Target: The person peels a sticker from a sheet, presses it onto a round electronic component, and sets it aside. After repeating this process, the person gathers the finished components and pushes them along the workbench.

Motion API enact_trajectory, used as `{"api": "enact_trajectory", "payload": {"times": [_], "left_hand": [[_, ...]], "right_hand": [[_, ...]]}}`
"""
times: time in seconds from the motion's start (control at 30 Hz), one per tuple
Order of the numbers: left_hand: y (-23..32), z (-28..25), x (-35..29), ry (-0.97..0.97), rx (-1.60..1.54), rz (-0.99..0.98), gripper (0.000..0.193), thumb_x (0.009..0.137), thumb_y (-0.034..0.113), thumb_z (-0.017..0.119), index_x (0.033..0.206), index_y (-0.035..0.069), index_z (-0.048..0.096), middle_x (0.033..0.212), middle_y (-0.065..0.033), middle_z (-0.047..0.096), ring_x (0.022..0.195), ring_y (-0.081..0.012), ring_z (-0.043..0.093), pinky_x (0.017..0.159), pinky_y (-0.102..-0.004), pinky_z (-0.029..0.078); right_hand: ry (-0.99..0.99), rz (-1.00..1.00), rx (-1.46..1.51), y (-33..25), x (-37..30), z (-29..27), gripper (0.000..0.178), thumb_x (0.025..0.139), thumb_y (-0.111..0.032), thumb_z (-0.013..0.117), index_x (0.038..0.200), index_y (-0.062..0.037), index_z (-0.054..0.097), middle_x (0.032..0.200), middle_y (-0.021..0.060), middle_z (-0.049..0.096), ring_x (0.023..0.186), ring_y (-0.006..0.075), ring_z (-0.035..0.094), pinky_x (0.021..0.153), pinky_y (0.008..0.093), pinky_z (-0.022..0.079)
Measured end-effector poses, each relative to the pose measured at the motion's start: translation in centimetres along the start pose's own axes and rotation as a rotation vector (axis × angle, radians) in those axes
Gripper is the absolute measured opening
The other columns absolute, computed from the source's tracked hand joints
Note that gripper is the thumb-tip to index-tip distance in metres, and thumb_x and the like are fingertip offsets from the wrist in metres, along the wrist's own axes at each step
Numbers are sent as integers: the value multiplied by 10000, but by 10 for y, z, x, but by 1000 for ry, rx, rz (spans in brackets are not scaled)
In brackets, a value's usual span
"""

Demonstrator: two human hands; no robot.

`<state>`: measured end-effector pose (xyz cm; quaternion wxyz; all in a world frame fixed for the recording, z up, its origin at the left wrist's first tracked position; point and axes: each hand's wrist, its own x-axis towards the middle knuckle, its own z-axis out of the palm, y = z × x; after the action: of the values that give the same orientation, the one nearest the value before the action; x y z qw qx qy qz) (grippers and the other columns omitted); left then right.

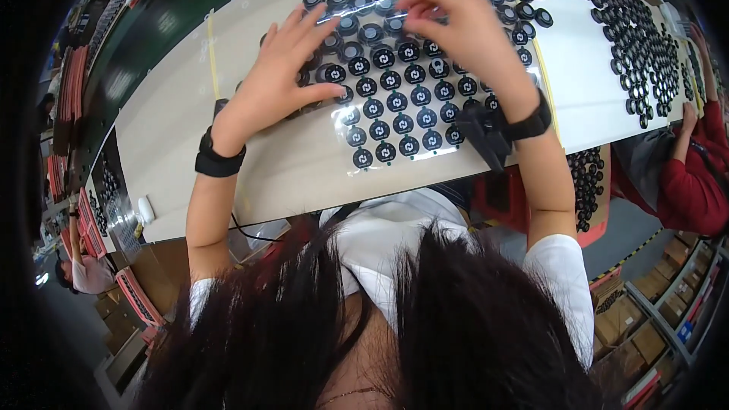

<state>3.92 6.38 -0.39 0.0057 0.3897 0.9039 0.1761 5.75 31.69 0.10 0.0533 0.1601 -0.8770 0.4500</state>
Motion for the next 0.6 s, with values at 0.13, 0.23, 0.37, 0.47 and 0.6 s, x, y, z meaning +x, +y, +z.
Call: {"api": "enact_trajectory", "payload": {"times": [0.13, 0.23, 0.37, 0.47, 0.6], "left_hand": [[-2, 18, 10, -129, 19, 57, 807, 650, 483, 660, 1288, 94, 355, 1358, -126, 298, 1262, -304, 253, 1004, -546, 141], [-3, 22, 13, -86, 60, 46, 812, 631, 462, 675, 1291, 111, 358, 1355, -101, 314, 1271, -277, 248, 1029, -501, 119], [-3, 26, 11, -45, 89, 48, 816, 618, 475, 676, 1283, 115, 370, 1352, -90, 322, 1270, -263, 252, 1030, -497, 124], [1, 21, 17, -101, 115, 33, 811, 618, 477, 675, 1281, 118, 375, 1354, -83, 321, 1269, -256, 258, 1028, -497, 131], [1, 19, 16, -134, 106, 68, 814, 611, 478, 678, 1279, 125, 377, 1353, -75, 324, 1262, -251, 274, 1022, -505, 140]], "right_hand": [[-204, 78, 154, 11, 4, 25, 175, 730, -13, 611, 904, -25, 593, 806, 15, 594, 757, 85, 554, 700, 204, 437], [-232, 134, 200, 18, 6, 31, 152, 726, -10, 614, 876, -19, 588, 789, 13, 586, 739, 76, 542, 686, 199, 435], [-184, 143, 179, 18, 6, 33, 115, 721, -3, 616, 821, -14, 561, 748, 5, 568, 718, 72, 528, 677, 201, 434], [-202, 110, 166, 19, 7, 29, 120, 714, 7, 619, 775, -17, 519, 726, 2, 557, 715, 79, 524, 679, 212, 436], [-376, 11, 410, 12, 8, 14, 206, 705, 18, 621, 748, -52, 433, 716, 3, 553, 716, 88, 519, 730, 242, 426]]}}
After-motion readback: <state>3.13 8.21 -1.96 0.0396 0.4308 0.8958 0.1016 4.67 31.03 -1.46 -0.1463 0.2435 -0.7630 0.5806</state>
